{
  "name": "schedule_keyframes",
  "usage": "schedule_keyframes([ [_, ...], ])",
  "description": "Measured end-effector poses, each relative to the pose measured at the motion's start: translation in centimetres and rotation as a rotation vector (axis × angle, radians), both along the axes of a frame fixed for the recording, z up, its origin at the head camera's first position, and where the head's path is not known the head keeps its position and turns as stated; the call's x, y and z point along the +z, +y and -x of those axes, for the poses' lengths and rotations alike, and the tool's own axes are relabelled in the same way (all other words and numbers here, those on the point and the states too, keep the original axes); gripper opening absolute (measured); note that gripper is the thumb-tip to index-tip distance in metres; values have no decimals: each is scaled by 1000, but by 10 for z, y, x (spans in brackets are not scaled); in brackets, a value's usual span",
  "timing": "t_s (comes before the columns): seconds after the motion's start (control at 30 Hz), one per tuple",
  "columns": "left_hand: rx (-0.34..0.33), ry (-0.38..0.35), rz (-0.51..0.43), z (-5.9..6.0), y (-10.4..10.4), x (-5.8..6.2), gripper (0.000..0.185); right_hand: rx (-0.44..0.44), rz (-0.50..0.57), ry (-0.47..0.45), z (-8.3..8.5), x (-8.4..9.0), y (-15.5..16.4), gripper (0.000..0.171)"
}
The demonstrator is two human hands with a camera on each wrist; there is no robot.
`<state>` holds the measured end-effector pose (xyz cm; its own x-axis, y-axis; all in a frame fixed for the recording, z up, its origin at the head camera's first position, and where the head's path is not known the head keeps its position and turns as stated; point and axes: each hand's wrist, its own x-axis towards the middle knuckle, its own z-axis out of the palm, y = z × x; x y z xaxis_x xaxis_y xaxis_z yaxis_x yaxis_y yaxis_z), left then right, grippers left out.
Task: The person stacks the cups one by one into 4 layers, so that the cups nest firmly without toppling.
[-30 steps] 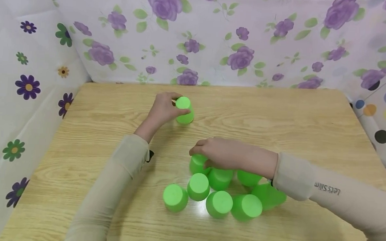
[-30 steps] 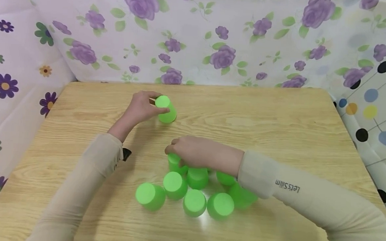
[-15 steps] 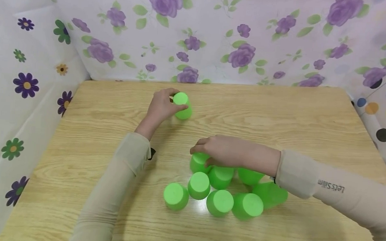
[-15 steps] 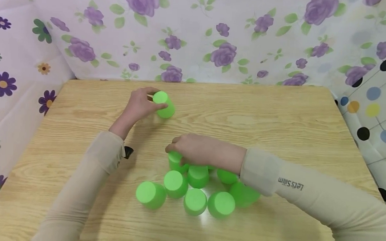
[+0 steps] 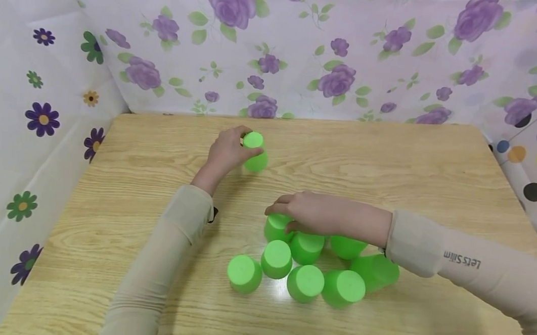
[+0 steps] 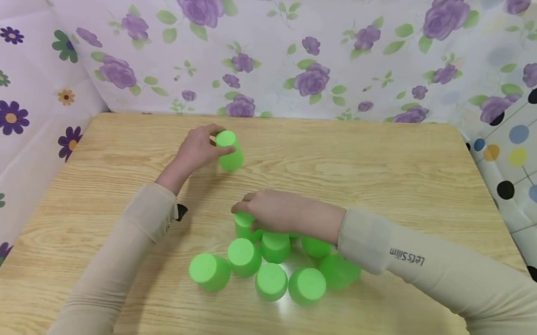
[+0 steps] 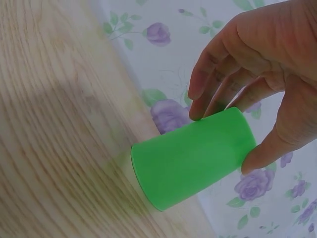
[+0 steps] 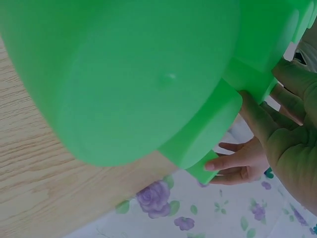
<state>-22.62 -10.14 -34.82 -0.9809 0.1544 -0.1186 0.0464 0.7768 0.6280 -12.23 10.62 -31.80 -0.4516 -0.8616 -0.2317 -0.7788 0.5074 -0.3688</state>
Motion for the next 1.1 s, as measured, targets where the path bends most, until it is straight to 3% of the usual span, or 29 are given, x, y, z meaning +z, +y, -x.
schedule_keyframes([
  [0.2, 22, -9, -14, 0, -4, 1, 60, 20, 23, 20, 0, 0, -3, 44],
  [0.33, 4, -58, -24, -1, -4, 3, 82, 35, 23, 49, 1, 2, -3, 44],
  [0.43, -33, -60, -9, -10, -1, 7, 98, 53, 11, 94, 1, 1, 0, 45],
  [0.5, -76, -15, 18, -22, -1, 11, 100, 73, 10, 128, 0, -1, 1, 46],
  [0.67, -198, 136, 36, -75, -11, 28, 87, 141, 12, 204, 0, -5, 2, 47],
  [0.77, -256, 204, 34, -120, -22, 34, 74, 162, 21, 229, 2, -5, 5, 47],
  [0.83, -253, 218, 51, -150, -30, 33, 67, 153, 54, 236, 5, -1, 10, 47],
  [0.97, -195, 150, 50, -203, -37, 17, 61, 128, 175, 280, 14, 10, 23, 46],
  [1.1, -132, 164, -53, -236, -30, -8, 64, 73, 279, 331, 29, 22, 37, 49],
])
